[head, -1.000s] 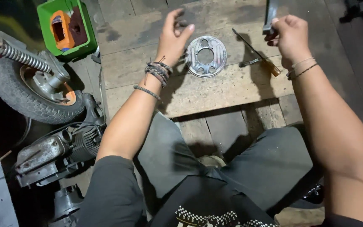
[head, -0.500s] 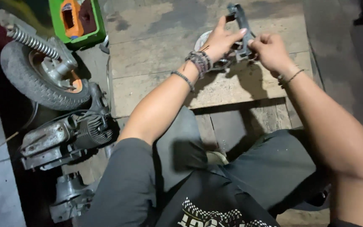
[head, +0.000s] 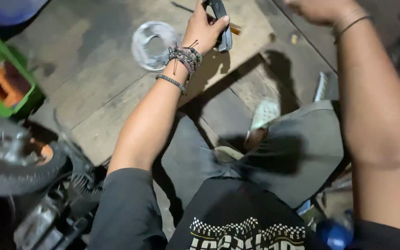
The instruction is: A person is repairing a motorcycle brake assembly by using a screwdriver to install a tension spring onto a brake shoe.
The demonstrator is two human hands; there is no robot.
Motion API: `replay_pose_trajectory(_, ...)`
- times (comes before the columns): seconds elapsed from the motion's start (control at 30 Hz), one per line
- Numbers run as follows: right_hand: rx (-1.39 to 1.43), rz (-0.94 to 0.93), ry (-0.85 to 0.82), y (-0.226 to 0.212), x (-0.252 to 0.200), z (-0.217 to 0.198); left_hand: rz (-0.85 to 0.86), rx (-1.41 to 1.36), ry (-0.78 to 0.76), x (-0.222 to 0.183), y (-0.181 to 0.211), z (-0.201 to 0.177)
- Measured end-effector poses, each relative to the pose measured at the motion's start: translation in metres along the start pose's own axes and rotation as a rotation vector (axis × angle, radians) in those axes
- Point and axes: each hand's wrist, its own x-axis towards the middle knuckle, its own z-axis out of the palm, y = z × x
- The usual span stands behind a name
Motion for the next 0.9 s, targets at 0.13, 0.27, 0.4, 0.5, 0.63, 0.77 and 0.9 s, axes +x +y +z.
replay_pose_trajectory(0.13,0.331,0.361,0.031,0.053,-0.124,0.048,0.231,-0.016,-0.123,0.004,0.027,0.080)
replay_pose_trajectory(0.27,0.731,0.731,0.180,0.068,-0.218,0.074,0.128,-0.022,-0.277,0.001,0.066,0.150)
replay_pose_trajectory(0.4,0.648,0.729,0.249,0.068,-0.280,0.089,0.178,0.006,-0.428,-0.001,0.077,0.214)
replay_pose_trajectory(0.5,0.703,0.905,0.250,0.039,-0.295,0.072,0.170,-0.011,-0.493,-0.006,0.074,0.247)
replay_pose_trajectory(0.63,0.661,1.051,0.239,0.024,-0.286,0.096,0.120,0.055,-0.575,-0.009,0.076,0.259)
replay_pose_trajectory(0.77,0.587,1.066,-0.130,-0.005,-0.252,0.174,0.088,0.090,-0.533,0.001,0.089,0.234)
replay_pose_trajectory(0.9,0.512,1.170,-0.164,-0.074,-0.227,0.224,-0.070,0.025,-0.419,0.003,0.113,0.147)
